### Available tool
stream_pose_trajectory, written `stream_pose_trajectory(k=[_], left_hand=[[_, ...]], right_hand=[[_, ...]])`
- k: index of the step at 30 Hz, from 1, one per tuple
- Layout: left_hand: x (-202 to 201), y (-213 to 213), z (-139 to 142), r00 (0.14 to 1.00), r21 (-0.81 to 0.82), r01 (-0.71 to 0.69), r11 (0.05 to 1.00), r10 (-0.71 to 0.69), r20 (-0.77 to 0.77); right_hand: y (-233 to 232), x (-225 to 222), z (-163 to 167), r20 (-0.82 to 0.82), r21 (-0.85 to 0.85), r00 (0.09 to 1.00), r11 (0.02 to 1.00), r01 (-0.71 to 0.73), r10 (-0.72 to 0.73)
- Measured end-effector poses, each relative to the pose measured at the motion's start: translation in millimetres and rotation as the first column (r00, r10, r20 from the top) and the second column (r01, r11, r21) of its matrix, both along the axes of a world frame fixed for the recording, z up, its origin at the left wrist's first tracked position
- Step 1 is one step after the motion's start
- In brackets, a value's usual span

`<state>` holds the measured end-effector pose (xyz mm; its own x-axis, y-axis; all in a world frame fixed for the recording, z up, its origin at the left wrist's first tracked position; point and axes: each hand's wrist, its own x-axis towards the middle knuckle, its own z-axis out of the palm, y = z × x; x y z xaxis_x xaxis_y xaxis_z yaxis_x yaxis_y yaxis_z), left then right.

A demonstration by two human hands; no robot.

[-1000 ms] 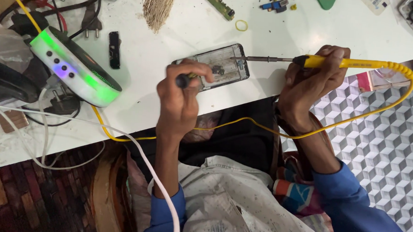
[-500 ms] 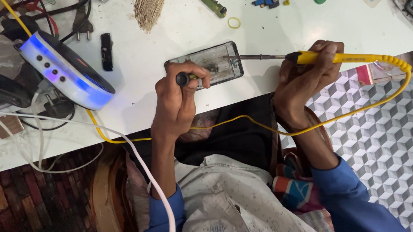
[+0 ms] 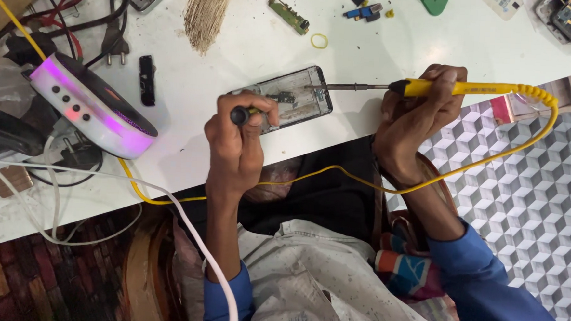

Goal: The person uses a soldering iron and a small screwdriver to work on the internal components of a disassembled smartphone. They repeatedly apply heat to specific points on the circuit board while manipulating small parts with the screwdriver.

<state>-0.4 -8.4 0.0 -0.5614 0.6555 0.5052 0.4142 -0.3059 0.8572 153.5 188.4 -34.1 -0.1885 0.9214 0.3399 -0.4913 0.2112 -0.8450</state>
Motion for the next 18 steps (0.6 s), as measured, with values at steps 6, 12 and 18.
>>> stream_pose_trajectory(k=[6, 12, 18], left_hand=[[-0.2, 0.7, -2.1, 0.997, 0.022, -0.073, 0.997, 0.073, 0.037], [0.4, 1.9, -0.6, 0.994, 0.053, -0.108, 0.993, 0.108, -0.001], [-0.9, 2.4, 1.9, 0.997, -0.062, -0.074, 0.995, 0.072, -0.033]], right_hand=[[0.4, -1.0, -2.6, -0.013, -0.016, 0.999, 0.999, 0.032, -0.032], [-0.6, 0.3, -1.4, 0.002, -0.018, 1.000, 0.999, 0.029, -0.029], [-0.5, 1.4, 0.1, 0.013, -0.044, 1.000, 0.999, 0.026, -0.026]])
